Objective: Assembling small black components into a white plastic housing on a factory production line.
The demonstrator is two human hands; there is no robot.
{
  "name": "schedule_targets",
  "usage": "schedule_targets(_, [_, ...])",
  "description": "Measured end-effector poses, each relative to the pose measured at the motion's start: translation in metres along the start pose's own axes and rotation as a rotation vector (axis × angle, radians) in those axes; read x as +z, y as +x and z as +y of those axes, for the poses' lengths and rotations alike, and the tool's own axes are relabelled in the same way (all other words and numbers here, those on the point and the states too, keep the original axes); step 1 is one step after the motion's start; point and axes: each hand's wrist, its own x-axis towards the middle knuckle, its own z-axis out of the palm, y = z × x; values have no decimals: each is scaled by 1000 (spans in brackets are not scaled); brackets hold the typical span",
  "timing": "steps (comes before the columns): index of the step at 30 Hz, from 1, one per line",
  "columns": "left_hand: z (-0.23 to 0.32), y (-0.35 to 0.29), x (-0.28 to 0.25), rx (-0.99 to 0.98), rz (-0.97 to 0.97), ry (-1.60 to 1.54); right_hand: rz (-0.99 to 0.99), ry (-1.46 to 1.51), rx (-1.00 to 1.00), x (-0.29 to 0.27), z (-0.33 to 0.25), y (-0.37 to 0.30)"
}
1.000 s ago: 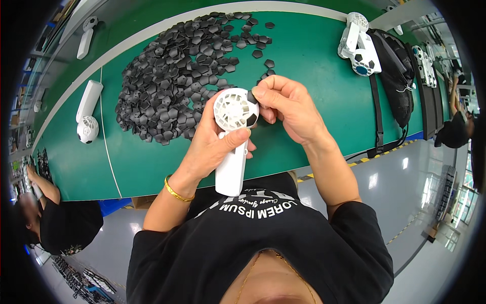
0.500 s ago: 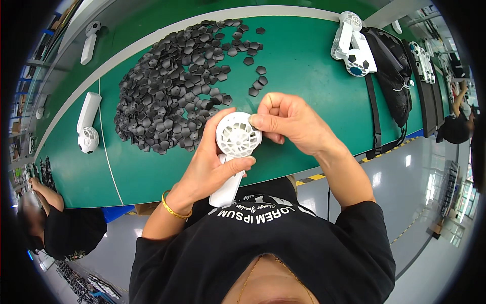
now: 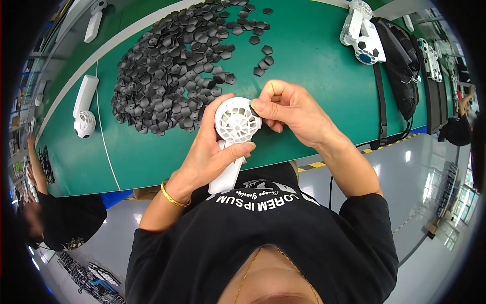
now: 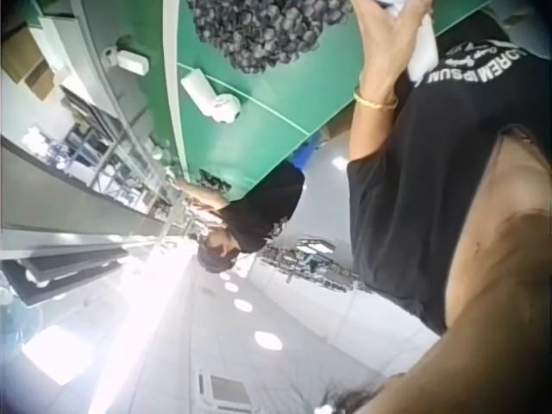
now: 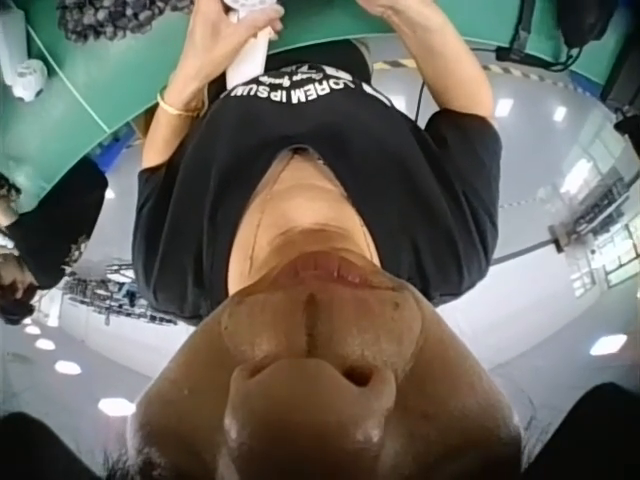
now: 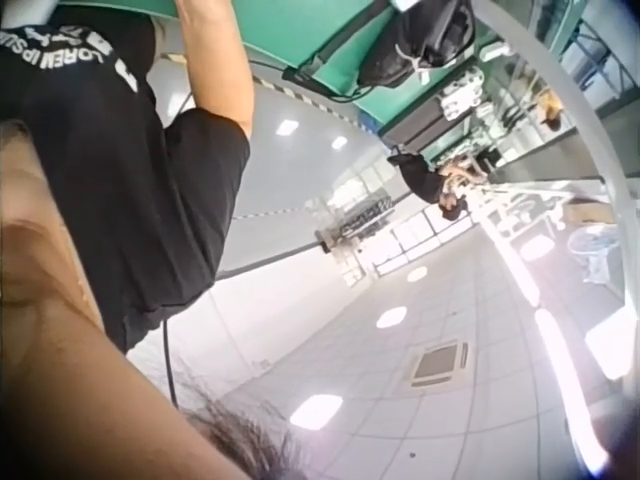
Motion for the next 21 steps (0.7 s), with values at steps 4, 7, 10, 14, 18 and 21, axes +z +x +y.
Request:
schedule_targets(4, [-1,-3,-1,-12,-9,-44,-10,-78,4,0,-3,-1])
schedule_targets(7, [-4,3,-5,7,-26,-63,-43,20,56,-3,3,2])
schedule_targets(10, [-10,-4,-4,39,-35,26,-93,117,129,-4,9,2])
schedule_targets(14, [-8,-5,-6,39,-69,42,-183,210,235,-10,8,7])
schedule_targets(18, [-3,-1,-5,-28,-56,15,-172,1,122,-13,-8,20])
schedule_targets(21, [-2,1,-5,-17,-61,31,-63,-375,-114,-23,-26,46])
